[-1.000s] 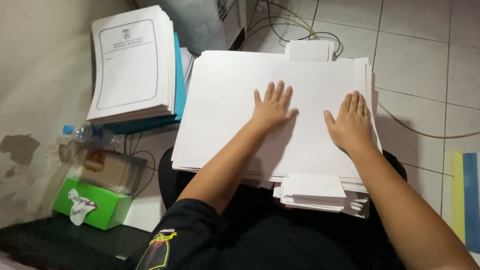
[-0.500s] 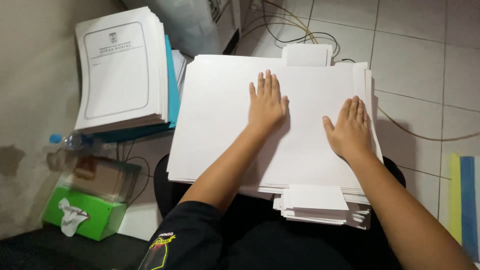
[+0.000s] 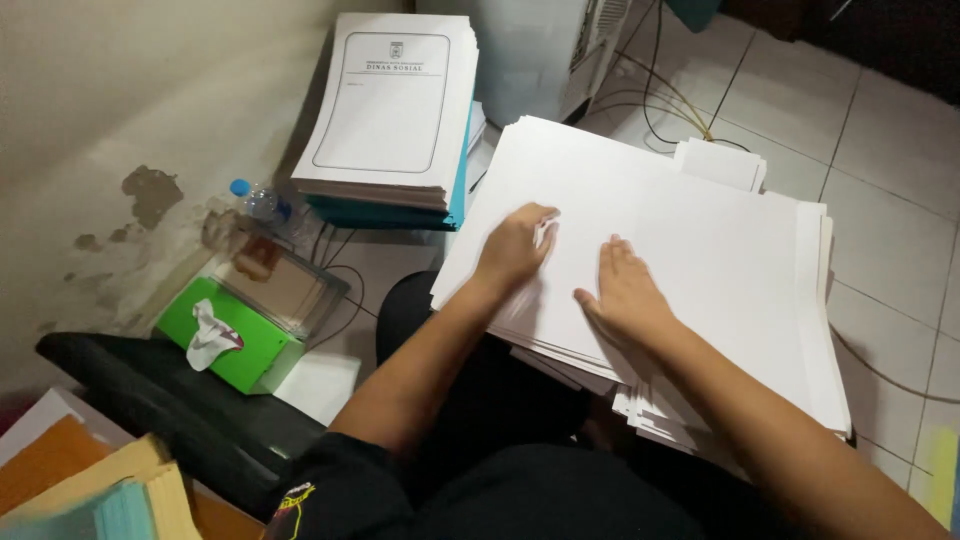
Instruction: Sorting and organizing printed documents into separate stacks on the floor.
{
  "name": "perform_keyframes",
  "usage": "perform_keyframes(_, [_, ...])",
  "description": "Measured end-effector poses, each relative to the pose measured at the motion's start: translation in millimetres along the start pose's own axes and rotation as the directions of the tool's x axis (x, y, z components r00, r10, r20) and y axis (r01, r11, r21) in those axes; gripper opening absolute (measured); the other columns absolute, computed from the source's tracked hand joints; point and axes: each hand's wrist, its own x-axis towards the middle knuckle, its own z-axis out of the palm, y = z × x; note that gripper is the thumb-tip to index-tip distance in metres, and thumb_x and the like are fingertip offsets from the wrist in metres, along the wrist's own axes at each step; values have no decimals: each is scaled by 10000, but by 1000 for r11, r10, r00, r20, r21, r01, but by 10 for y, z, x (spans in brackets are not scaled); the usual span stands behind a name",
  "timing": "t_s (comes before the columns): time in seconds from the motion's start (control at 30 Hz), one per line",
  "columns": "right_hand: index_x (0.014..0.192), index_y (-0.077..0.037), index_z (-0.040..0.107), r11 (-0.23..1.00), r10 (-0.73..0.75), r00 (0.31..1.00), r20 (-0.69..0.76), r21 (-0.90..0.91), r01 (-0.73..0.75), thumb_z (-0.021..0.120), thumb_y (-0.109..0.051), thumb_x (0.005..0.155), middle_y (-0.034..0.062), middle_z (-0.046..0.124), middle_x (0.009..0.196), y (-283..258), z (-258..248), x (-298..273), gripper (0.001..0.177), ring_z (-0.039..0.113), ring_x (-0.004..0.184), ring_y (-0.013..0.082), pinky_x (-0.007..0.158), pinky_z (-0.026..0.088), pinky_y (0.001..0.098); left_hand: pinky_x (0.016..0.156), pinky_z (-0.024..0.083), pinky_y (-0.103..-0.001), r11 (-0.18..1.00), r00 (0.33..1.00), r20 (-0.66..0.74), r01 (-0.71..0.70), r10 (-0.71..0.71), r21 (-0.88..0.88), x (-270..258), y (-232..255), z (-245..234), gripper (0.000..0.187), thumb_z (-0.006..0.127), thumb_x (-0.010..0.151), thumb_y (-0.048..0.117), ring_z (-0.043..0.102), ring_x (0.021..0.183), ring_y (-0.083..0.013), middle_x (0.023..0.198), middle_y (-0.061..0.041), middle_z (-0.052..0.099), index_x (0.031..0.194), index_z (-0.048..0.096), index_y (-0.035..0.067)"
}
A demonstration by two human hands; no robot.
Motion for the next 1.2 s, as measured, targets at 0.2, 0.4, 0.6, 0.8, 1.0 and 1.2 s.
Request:
perform_keyframes(0.2, [1553, 36, 361, 993, -47, 989, -144, 97, 61, 196, -615, 1061, 256, 300, 1651, -442, -93, 32, 833, 259, 1551, 350, 1259, 156, 465, 854, 602, -464, 812, 995, -79, 89, -53, 577, 469, -773, -1344, 448, 786, 883, 415, 708, 999, -293, 1029, -94, 690, 1199, 710, 107])
perform_keyframes(0.4, [1546, -28, 402, 997, -40, 973, -229, 54, 54, 218, -625, 1061, 202, 337, 1646, -302, 179, 89, 791, 296, 1539, 295, 1267, 168, 413, 945, 553, -568, 815, 906, 152, 268, -394, 513, 504, -400, -1794, 647, 893, 787, 360, 703, 1087, -379, 1103, -182, 735, 1317, 692, 47])
perform_keyframes(0.6, [1526, -31, 443, 994, -44, 966, -257, 87, 68, 232, -621, 1059, 212, 396, 1608, -340, 98, 68, 782, 348, 1512, 304, 1253, 213, 423, 1019, 511, -534, 827, 859, 203, 349, -471, 440, 558, -261, -1982, 515, 886, 801, 307, 698, 1143, -361, 1147, -137, 766, 1263, 742, 133])
perform_keyframes(0.8, [1535, -57, 439, 995, -46, 969, -241, 80, 67, 249, -615, 1052, 203, 388, 1616, -343, 91, 71, 762, 340, 1519, 303, 1258, 208, 432, 996, 522, -519, 831, 855, 233, 327, -463, 451, 535, -332, -1948, 404, 823, 895, 308, 715, 1106, -355, 1128, -146, 773, 1247, 757, 122])
perform_keyframes(1.0, [1531, -73, 450, 995, -38, 969, -243, 79, 58, 256, -622, 1050, 198, 395, 1613, -342, 90, 74, 756, 341, 1519, 296, 1259, 207, 423, 981, 535, -514, 834, 890, 230, 242, -394, 495, 561, -459, -1855, 475, 870, 828, 348, 715, 1088, -344, 1112, -124, 767, 1245, 760, 149])
perform_keyframes(1.2, [1533, -74, 450, 995, -40, 970, -239, 80, 61, 264, -608, 1053, 196, 392, 1615, -346, 84, 75, 742, 333, 1523, 292, 1259, 199, 418, 950, 549, -482, 830, 882, 230, 257, -411, 495, 559, -392, -1912, 220, 786, 913, 276, 735, 1027, -329, 1031, -94, 785, 1106, 812, 174])
